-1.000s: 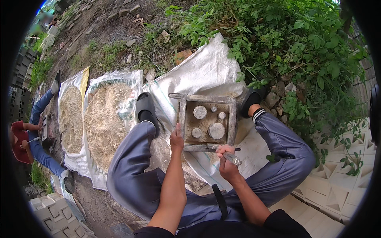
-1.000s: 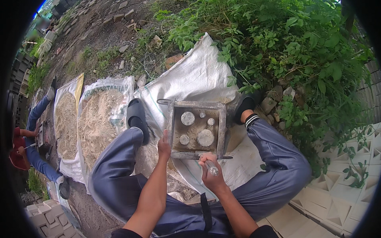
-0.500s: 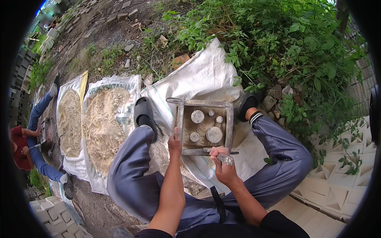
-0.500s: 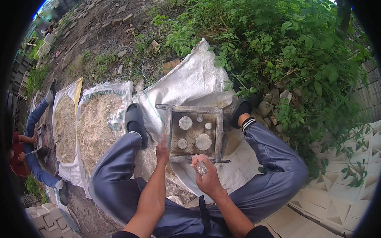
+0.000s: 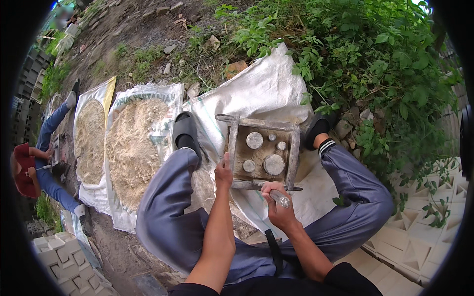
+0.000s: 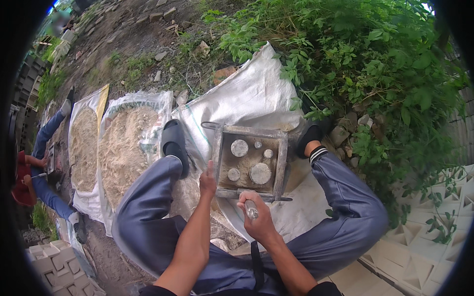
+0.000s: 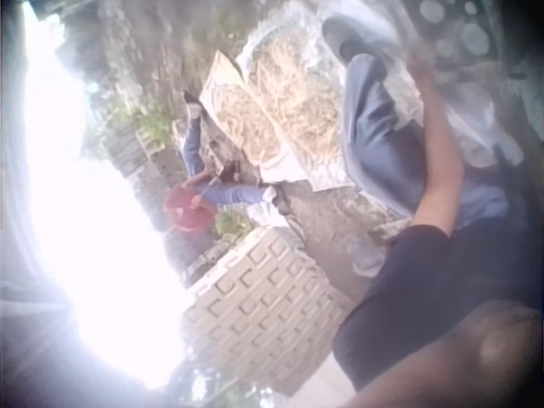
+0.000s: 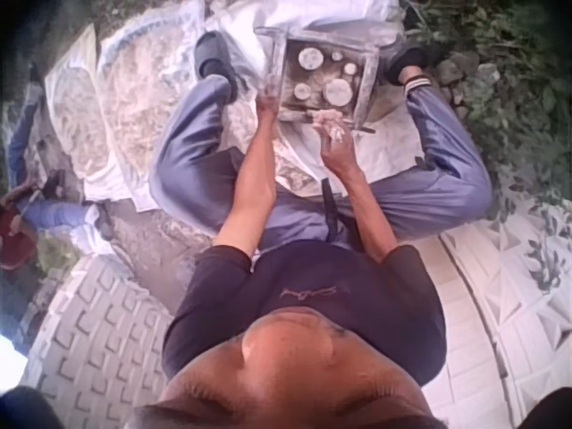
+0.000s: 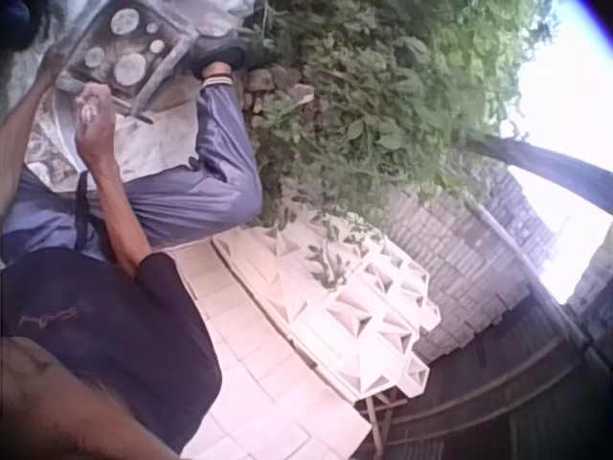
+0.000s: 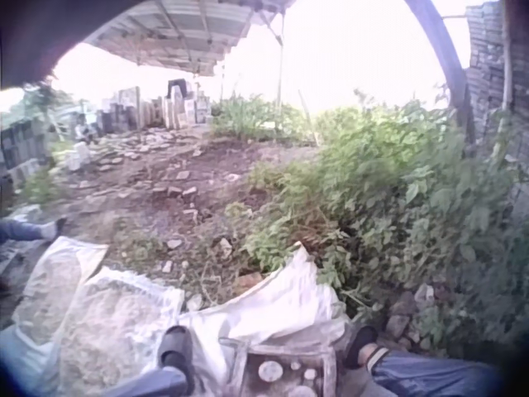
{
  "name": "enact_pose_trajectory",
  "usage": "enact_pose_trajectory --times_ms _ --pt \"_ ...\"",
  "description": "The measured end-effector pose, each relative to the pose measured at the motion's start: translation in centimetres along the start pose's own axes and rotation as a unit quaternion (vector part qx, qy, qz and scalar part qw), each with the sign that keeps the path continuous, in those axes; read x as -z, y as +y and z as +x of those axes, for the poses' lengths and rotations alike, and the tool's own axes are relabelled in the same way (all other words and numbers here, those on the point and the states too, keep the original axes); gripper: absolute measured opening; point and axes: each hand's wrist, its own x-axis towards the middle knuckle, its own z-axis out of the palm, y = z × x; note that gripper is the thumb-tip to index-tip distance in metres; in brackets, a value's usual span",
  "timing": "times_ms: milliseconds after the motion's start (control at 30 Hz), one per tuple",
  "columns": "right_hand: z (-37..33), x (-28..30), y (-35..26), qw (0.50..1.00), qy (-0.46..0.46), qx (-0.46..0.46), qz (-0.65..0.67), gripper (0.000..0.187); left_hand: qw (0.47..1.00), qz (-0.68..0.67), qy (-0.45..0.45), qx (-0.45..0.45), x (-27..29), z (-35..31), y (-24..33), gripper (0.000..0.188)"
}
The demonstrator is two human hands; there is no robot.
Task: The person prepares cylindrical building components by packing a granular material into a metal mold using a handheld tool.
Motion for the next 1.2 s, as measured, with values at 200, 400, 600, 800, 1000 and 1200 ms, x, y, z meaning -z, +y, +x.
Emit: enact_pose_trajectory --times_ms 200,400,600,800,1000,1200 --pt "0.1 0.3 2.5 0.999 -0.020 0.000 -0.041 0.015 0.999 0.022 -0.023 0.022 -0.2 0.2 0.4 0.075" --pt "-1.7 1.2 4.0 0.997 0.050 -0.012 -0.066 0.011 1.000 0.000 -0.005 -0.005 -0.9 -0.1 0.9 0.074" --pt "0.3 0.1 1.2 0.997 0.062 0.049 0.006 0.014 1.000 0.010 -0.018 0.018 -0.3 0.5 -0.1 0.073" --pt "1.2 0.1 0.5 0.999 0.008 -0.010 -0.041 0.014 1.000 -0.015 0.005 0.003 -0.1 -0.1 0.3 0.075" --pt "1.9 0.9 0.6 0.990 0.016 0.142 -0.010 0.009 0.999 0.039 -0.009 0.014 -0.4 0.0 0.4 0.077" --pt "3.8 0.7 -1.6 0.995 -0.051 0.076 -0.035 0.018 0.999 -0.005 -0.008 0.035 0.0 0.1 -0.4 0.073"
